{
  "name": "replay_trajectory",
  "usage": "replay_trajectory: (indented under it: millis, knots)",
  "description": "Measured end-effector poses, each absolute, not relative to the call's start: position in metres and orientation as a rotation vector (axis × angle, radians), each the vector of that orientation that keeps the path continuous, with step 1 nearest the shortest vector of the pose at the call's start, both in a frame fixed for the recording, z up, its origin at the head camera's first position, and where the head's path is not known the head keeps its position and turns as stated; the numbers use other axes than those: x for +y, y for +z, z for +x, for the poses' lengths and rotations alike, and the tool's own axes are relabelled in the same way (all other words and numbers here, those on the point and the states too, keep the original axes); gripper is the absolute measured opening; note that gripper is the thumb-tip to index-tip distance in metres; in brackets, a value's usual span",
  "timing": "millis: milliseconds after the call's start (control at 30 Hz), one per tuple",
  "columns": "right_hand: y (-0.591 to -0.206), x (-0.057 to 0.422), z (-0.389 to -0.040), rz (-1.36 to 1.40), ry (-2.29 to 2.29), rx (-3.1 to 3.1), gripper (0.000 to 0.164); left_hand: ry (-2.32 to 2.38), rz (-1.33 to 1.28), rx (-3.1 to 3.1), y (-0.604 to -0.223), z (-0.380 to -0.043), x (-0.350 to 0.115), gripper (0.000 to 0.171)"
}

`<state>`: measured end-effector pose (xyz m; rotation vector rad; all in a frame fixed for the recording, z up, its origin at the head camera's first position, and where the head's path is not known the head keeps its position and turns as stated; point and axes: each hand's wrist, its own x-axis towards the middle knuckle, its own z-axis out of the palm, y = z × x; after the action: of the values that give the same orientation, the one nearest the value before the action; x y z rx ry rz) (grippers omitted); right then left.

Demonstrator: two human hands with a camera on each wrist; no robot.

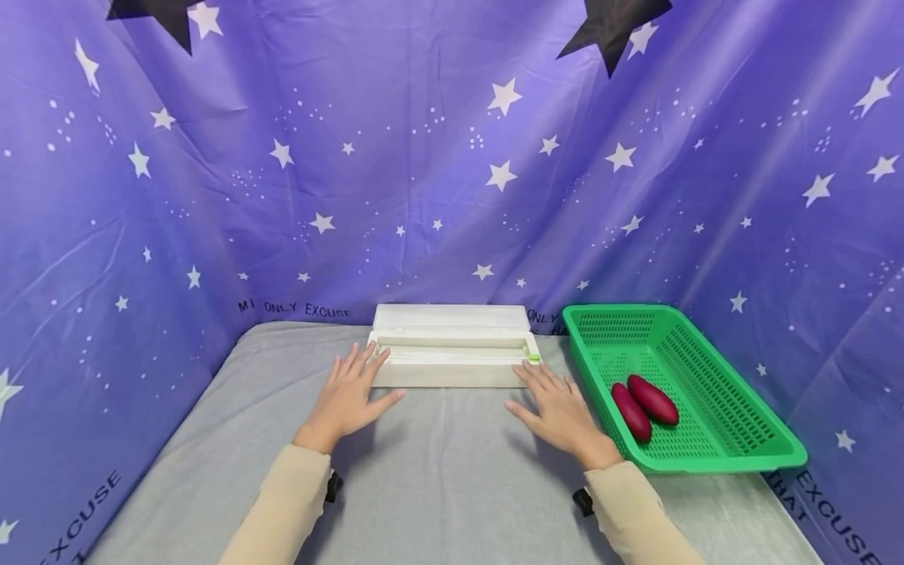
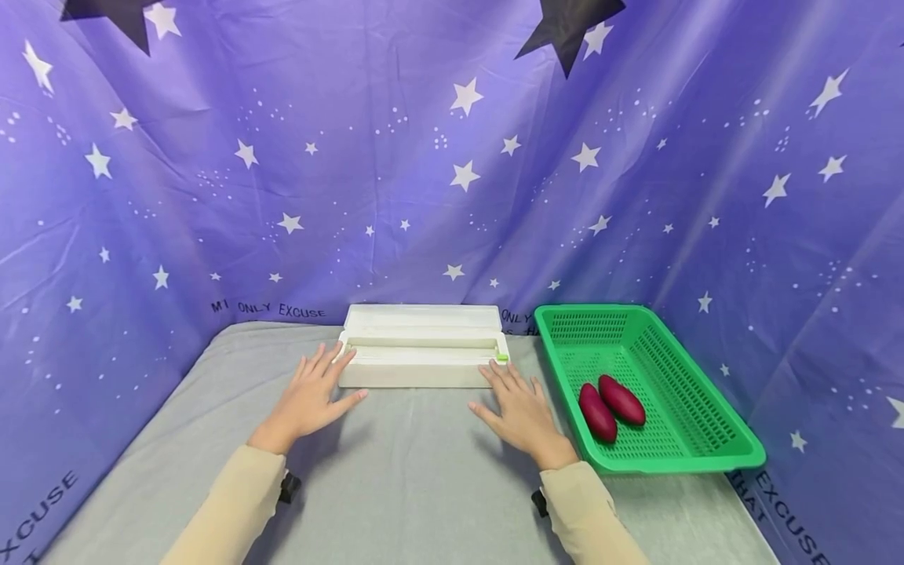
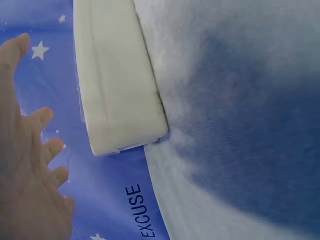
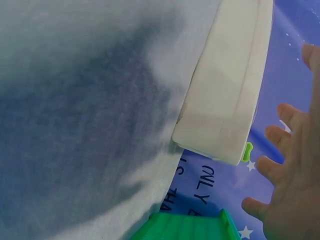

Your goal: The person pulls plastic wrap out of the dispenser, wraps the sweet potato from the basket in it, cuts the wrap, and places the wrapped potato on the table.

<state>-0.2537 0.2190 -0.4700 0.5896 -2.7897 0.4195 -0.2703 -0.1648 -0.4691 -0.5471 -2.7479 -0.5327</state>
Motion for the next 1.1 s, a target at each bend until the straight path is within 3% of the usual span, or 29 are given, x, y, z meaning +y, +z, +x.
replay_trajectory:
  millis: [233,1100]
  knots:
    - [-0.467,0.219,-0.263,0.582,0.446,-2.783,0.069,-0.537,-0.565,-2.762,-0.465,-0.285,-0.164,0.086]
    - [-0.459,0.220,-0.303,0.533,0.529,-2.705,0.042,-0.677,-0.618,-2.748,-0.460,-0.320,-0.164,0.066]
